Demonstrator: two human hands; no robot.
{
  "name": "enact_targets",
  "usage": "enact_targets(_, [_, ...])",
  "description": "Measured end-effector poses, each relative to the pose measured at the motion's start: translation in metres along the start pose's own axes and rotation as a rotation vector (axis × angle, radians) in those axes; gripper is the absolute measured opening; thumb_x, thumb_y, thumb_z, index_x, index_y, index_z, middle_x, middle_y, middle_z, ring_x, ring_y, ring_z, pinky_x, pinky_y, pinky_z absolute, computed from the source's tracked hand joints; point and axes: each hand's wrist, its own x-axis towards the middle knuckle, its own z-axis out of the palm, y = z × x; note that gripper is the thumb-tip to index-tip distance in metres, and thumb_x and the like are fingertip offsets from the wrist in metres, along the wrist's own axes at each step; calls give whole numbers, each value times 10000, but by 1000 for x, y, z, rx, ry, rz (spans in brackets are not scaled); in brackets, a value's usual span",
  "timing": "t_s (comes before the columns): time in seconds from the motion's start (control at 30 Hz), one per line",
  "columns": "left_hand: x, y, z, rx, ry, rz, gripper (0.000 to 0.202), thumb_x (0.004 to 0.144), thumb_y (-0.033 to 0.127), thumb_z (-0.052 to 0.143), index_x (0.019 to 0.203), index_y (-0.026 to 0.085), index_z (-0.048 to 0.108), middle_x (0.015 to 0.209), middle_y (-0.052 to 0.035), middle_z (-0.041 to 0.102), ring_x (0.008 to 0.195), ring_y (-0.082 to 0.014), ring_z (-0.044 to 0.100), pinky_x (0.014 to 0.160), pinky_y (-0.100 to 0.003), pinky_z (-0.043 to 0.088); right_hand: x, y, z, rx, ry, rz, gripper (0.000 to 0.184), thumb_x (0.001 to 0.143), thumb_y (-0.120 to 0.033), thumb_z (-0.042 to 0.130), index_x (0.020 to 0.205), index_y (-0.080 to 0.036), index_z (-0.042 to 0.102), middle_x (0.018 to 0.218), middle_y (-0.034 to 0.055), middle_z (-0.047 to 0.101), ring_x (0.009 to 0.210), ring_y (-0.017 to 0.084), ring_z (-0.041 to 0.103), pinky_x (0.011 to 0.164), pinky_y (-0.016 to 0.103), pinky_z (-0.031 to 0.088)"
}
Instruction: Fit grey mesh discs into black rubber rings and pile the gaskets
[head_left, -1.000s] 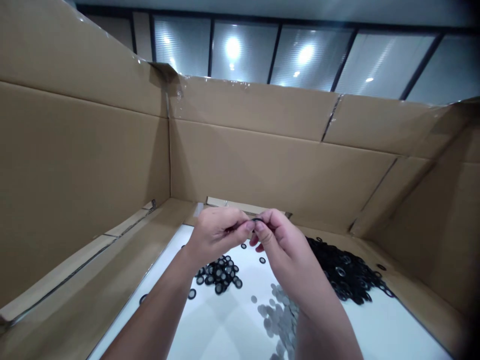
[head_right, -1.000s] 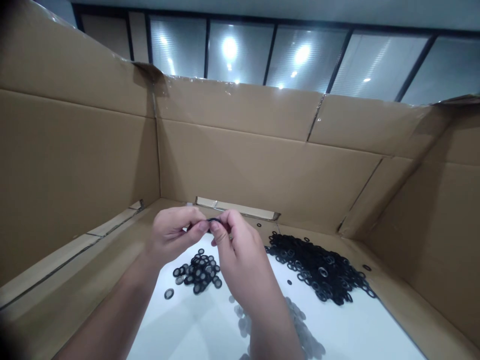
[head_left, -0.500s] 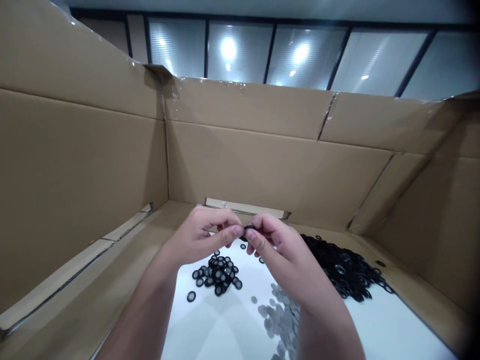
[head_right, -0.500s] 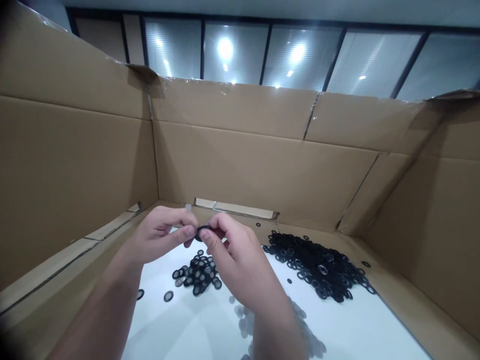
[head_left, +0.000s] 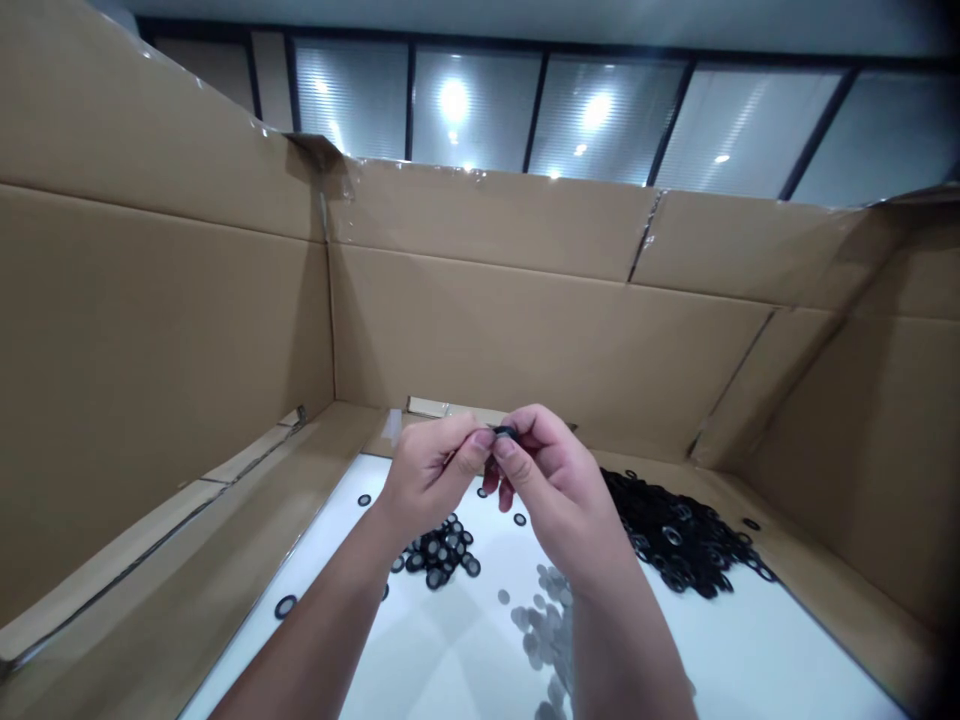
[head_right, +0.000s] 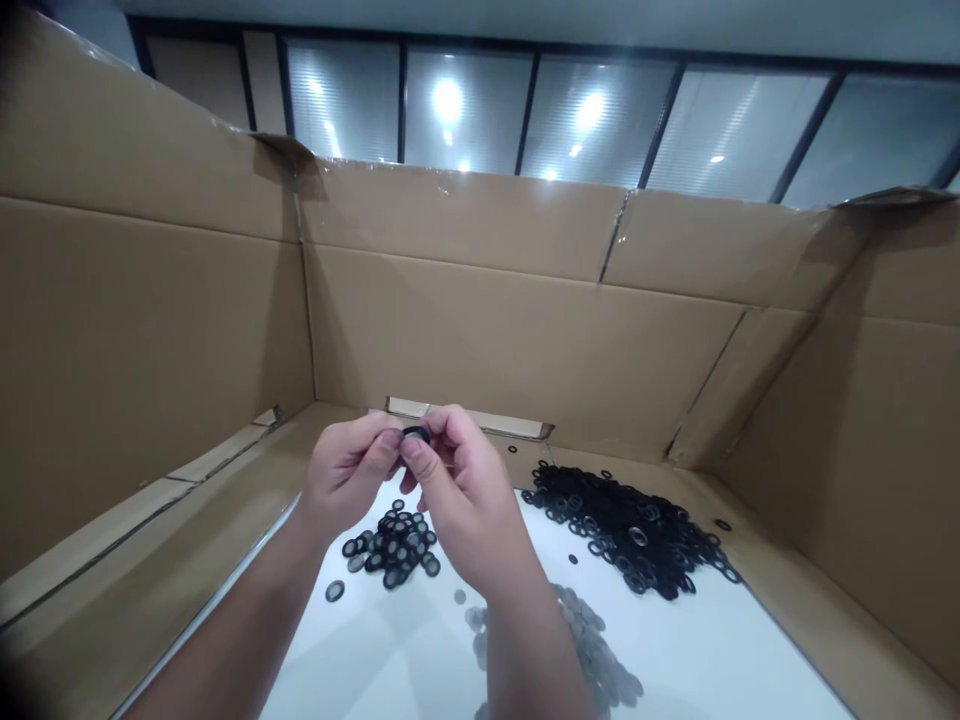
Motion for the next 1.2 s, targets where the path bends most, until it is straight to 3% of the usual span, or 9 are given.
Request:
enact_targets(0.17, [-5,4,7,149,144,146,343,1014,216,492,673,188,526,522,39,560,458,-73,488,502,-209,388,-4,-2,3,74,-48,17,235,1018,-407,565,892,-213,528,775,-28,540,672,104,569,577,216,501])
enact_targets(0.37, [-4,12,0,376,123,304,285,972,198,529,687,215,542,509,23,567,467,-113,455,507,-263,381,-10,-10,-2,56,-73,65,270,993,-421,605,845,-209,527,764,-10,601,700,129,608,655,265,532])
enact_targets(0.6, [-6,24,1,442,157,327,297,991,211,505,696,222,540,528,12,572,485,-128,462,509,-275,382,-15,-13,-2,65,-43,42,238,989,-403,626,866,-211,559,778,-5,626,748,141,636,693,275,541])
enact_targets(0.7, [-2,23,1,379,100,251,317,1006,224,488,697,210,553,548,12,583,484,-111,480,505,-254,389,-11,-11,-3,68,-1,38,263,978,-411,642,839,-209,546,746,-20,615,704,124,634,674,258,538])
enact_targets(0.87, [5,15,-5,68,-81,-18,330,1048,244,449,743,182,559,605,25,618,515,-74,535,524,-199,414,0,-5,-5,126,-12,57,303,985,-442,616,810,-211,527,683,-23,625,628,125,631,615,254,532])
enact_targets(1.07, [3,10,-10,-42,-87,-196,421,1047,342,470,670,165,536,586,13,561,547,-90,540,538,-214,423,4,3,-8,-128,35,-35,342,1013,-461,550,789,-205,589,689,9,653,645,144,623,616,269,515])
enact_targets(1.2, [3,8,0,-310,-29,-338,290,1001,421,558,893,163,633,671,-1,603,590,-118,582,539,-232,489,5,6,0,-159,180,-117,358,1010,-464,550,749,-218,555,624,-17,579,567,135,567,558,266,483])
